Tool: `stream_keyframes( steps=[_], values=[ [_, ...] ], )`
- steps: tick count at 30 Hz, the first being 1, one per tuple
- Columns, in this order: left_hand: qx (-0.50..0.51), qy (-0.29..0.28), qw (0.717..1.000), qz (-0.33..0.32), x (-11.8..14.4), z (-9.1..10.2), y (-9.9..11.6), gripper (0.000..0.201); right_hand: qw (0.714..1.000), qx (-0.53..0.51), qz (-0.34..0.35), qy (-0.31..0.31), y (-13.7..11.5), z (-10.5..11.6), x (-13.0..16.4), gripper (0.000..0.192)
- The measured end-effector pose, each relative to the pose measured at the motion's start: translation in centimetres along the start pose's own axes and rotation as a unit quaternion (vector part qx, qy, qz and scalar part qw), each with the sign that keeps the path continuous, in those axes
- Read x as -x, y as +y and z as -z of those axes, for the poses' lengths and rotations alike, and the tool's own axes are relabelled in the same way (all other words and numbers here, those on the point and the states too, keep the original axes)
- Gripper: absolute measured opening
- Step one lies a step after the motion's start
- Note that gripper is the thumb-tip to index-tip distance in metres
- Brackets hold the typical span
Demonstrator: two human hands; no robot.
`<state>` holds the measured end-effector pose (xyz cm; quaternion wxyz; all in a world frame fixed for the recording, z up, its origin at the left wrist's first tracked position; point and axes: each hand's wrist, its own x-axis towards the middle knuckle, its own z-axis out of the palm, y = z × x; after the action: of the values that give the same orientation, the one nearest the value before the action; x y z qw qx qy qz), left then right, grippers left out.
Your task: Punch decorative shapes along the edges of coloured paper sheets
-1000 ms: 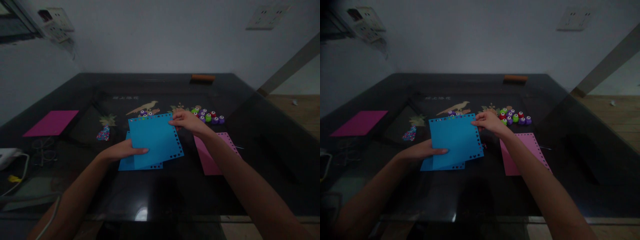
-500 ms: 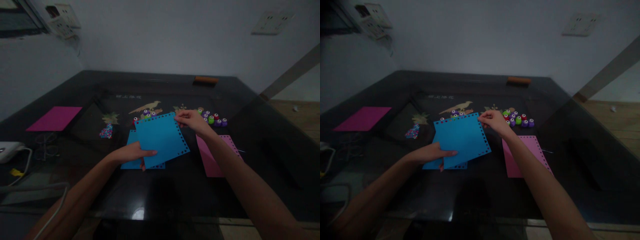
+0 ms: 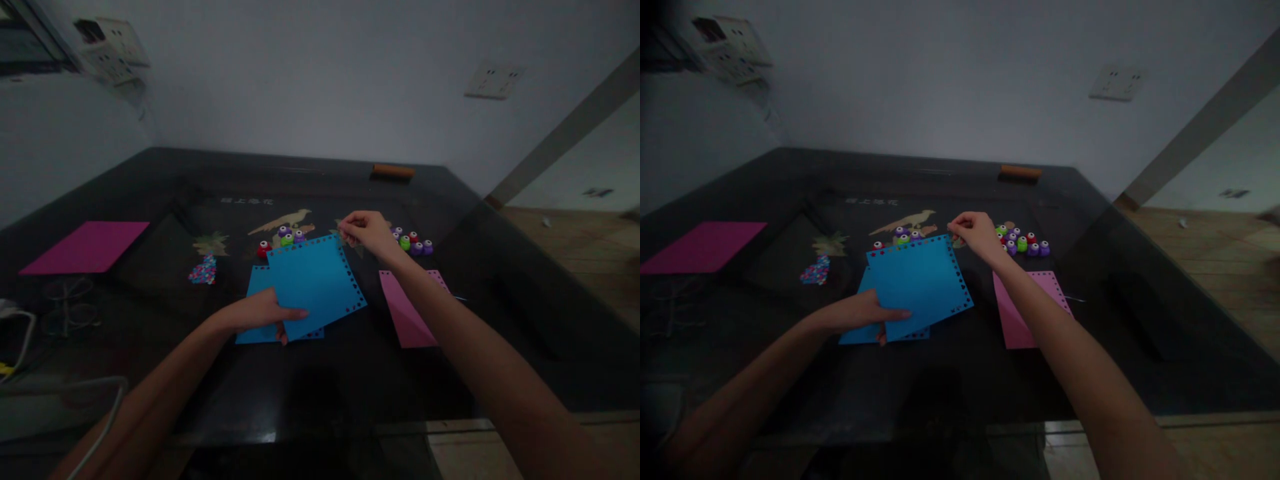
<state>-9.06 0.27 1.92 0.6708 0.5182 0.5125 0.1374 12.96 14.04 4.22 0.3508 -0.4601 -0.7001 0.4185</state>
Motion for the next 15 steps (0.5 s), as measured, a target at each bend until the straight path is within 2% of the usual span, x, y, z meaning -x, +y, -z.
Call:
stream_keyframes(
  steps=[5, 9, 15],
  values=[
    [-0.013, -0.019, 1.000, 0.005, 0.2, -0.2, 0.3, 0.035, 0.993, 0.099, 0.059, -0.022, -1.4, -0.8, -2.4, 0.010],
    [-0.027, -0.031, 0.999, 0.006, 0.2, -0.3, 0.3, 0.038, 0.973, 0.206, 0.091, -0.045, -2.8, -2.5, -4.1, 0.011],
    [-0.022, -0.053, 0.998, -0.008, 0.2, -0.7, 0.4, 0.042, 0.938, 0.318, 0.086, -0.108, -3.5, -5.5, -5.8, 0.014]
  ],
)
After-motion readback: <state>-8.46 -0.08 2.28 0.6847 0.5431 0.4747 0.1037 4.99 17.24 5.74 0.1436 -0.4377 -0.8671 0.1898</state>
